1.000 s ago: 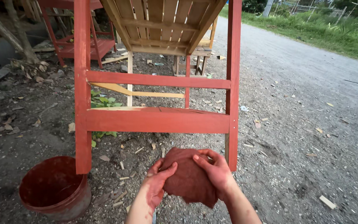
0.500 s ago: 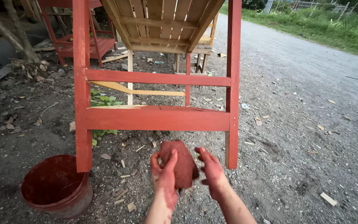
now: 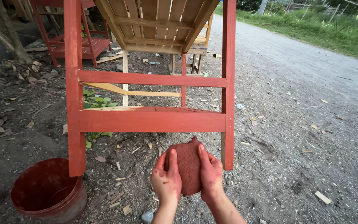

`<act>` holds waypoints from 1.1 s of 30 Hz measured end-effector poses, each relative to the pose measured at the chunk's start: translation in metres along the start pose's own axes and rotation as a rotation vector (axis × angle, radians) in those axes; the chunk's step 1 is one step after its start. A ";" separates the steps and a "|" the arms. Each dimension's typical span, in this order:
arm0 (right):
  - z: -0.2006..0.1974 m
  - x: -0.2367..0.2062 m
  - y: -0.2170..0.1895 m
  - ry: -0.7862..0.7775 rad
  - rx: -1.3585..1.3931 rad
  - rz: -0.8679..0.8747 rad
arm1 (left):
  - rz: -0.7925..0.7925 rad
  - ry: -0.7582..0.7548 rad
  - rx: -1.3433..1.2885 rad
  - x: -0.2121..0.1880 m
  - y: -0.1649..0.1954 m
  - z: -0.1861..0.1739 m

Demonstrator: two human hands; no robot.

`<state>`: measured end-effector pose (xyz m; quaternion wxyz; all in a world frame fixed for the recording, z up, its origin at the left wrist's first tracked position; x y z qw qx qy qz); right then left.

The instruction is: The person applies reddish-brown stain to a wooden shelving unit using a cloth. They repeatedly dip the cloth into a bucket of stain and wipe the stain onto the shelves and frame, covering both horizontal and vertical surfaces.

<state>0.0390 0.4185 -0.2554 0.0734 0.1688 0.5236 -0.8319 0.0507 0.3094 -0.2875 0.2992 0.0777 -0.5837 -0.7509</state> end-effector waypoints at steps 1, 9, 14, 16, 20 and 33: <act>0.001 -0.003 -0.003 -0.009 0.004 -0.014 | 0.001 -0.011 0.058 0.002 -0.001 0.000; -0.006 -0.013 -0.012 -0.166 0.085 0.321 | -0.639 -0.449 -0.603 0.005 0.010 0.001; -0.015 0.001 -0.004 -0.182 0.083 0.371 | -0.520 -0.574 -0.551 0.000 0.010 0.000; -0.018 0.003 -0.002 -0.179 0.178 0.387 | -0.523 -0.504 -0.458 0.001 0.006 -0.004; -0.022 0.006 0.001 -0.118 0.255 0.365 | -0.479 -0.480 -0.551 -0.003 -0.006 -0.006; -0.041 -0.012 -0.027 0.034 -0.366 0.247 | -0.447 -0.515 -0.622 0.021 -0.009 0.019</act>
Point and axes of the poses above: each hand's wrist, its own x-axis towards the middle knuckle, its own z-axis out of the palm, y = z × x, the point moved 1 cm from there along x, towards the middle knuckle, and after that the axes turned 15 degrees about z, right-handed, at the moved point
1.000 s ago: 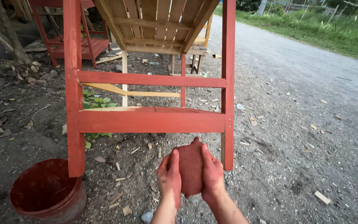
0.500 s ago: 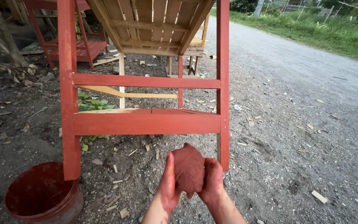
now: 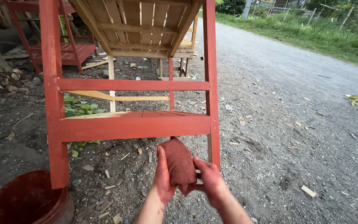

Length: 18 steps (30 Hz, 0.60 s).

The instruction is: The person applies reddish-brown stain to a wooden shelving unit using a cloth. They repeatedly dip the cloth into a bucket of stain and wipe the stain onto the shelves and frame, covering both horizontal and vertical surfaces.

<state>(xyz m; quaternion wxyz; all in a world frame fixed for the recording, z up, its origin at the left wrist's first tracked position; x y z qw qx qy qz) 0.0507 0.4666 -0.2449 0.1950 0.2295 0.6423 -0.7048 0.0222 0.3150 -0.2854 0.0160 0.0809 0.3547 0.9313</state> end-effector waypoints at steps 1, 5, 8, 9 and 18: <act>-0.007 -0.007 -0.008 0.053 -0.108 -0.026 | -0.018 0.078 -0.004 0.000 -0.002 0.000; -0.037 -0.027 -0.031 0.213 -0.051 -0.331 | -0.157 0.103 0.137 0.008 -0.008 0.008; -0.052 -0.021 -0.036 0.357 0.009 -0.543 | -0.122 0.048 0.374 0.019 -0.005 0.023; -0.056 -0.017 -0.035 0.410 -0.028 -0.599 | -0.164 0.097 0.538 0.025 -0.003 0.031; -0.062 0.021 -0.023 0.348 -0.175 -0.506 | 0.007 0.084 1.248 0.019 0.015 0.115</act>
Point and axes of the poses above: each hand's wrist, its own x-axis towards the middle knuckle, its own z-axis out of the palm, y = z × x, the point moved 1 cm from there along x, towards the middle knuckle, and after that the axes turned 15 degrees about z, right-handed, at the moved point
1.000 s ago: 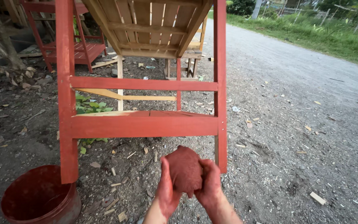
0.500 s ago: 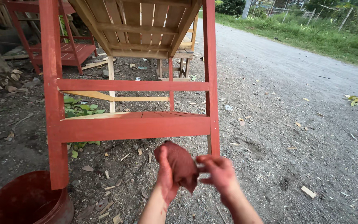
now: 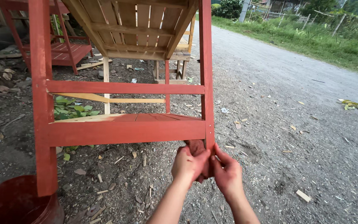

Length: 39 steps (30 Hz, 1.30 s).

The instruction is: The person applies reddish-brown stain to a wooden shelving unit using a cloth. They repeatedly dip the cloth into a bucket of stain and wipe the stain onto the shelves and frame, covering both horizontal and vertical surfaces.

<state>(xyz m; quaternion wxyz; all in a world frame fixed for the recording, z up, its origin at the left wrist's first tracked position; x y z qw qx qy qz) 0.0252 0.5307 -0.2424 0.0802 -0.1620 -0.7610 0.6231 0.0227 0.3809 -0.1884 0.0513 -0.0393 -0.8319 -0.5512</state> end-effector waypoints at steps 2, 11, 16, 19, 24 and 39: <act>0.002 0.002 0.004 -0.048 0.049 0.000 | 0.058 -0.009 0.160 -0.008 0.007 0.002; 0.009 0.009 0.015 -0.181 0.291 0.050 | 0.038 -0.061 -0.008 -0.013 0.015 -0.003; 0.010 0.013 0.019 -0.145 0.234 0.055 | -0.135 -0.121 -0.048 -0.010 0.017 -0.001; 0.011 0.014 0.018 -0.155 0.276 -0.055 | 0.272 0.121 0.278 -0.020 0.018 0.008; 0.008 0.008 0.010 -0.169 0.260 0.042 | 0.430 0.095 0.343 -0.032 -0.006 0.015; -0.010 -0.010 -0.002 -0.086 0.168 0.100 | 0.060 -0.012 -0.153 -0.004 -0.016 0.013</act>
Point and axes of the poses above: each hand's wrist, its own x-axis towards the middle knuckle, its own z-axis out of the palm, y = z × x, the point moved 1 cm from there along x, towards the middle knuckle, and after that the axes turned 15 degrees about z, right-handed, at the moved point
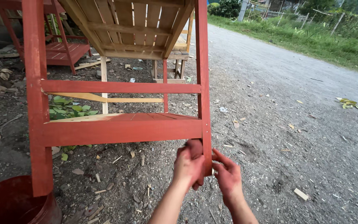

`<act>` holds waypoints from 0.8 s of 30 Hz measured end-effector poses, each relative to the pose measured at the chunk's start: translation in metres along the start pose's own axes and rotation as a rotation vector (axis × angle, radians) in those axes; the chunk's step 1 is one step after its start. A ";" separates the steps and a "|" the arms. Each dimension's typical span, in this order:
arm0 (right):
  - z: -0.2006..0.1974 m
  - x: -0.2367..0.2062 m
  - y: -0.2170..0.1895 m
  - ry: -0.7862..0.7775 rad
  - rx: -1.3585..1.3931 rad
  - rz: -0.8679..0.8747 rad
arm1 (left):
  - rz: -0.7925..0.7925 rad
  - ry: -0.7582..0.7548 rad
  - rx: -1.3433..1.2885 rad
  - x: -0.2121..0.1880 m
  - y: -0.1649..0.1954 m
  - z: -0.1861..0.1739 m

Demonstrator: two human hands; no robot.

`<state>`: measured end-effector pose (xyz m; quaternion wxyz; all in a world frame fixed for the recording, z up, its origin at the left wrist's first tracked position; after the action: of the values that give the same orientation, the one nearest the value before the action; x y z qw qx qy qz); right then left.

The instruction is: The person applies reddish-brown stain to a wooden shelving unit using a cloth. They repeatedly dip the cloth into a bucket of stain and wipe the stain onto the shelves and frame, covering both horizontal and vertical surfaces.

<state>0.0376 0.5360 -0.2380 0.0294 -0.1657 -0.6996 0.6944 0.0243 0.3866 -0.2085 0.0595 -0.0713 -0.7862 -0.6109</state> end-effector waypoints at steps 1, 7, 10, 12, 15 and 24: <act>0.001 0.002 0.003 -0.044 -0.010 -0.063 | -0.163 -0.093 -0.007 0.000 0.009 0.006; 0.002 0.013 0.015 -0.089 -0.114 -0.215 | 0.178 0.002 0.506 -0.009 0.014 0.014; -0.002 0.016 0.015 -0.151 -0.073 -0.192 | 0.297 0.045 0.548 -0.018 -0.003 0.016; -0.006 0.017 0.015 -0.187 -0.055 -0.200 | 0.232 -0.031 0.530 -0.029 -0.014 0.022; -0.009 0.015 0.017 -0.230 -0.019 -0.176 | 0.155 -0.117 0.515 -0.048 -0.031 0.030; -0.016 0.005 0.008 -0.131 -0.133 -0.090 | 0.084 -0.145 0.241 -0.067 -0.102 0.045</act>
<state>0.0392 0.5529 -0.2457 0.0037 -0.0901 -0.7513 0.6537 0.0709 0.4029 -0.3289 0.0364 -0.1405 -0.8525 -0.5022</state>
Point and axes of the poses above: each hand's wrist, its own x-axis towards the middle knuckle, its own z-axis out of the palm, y = z × x, the point moved 1 cm from there along x, towards the middle knuckle, and after that the axes turned 15 degrees about z, right-handed, at the moved point
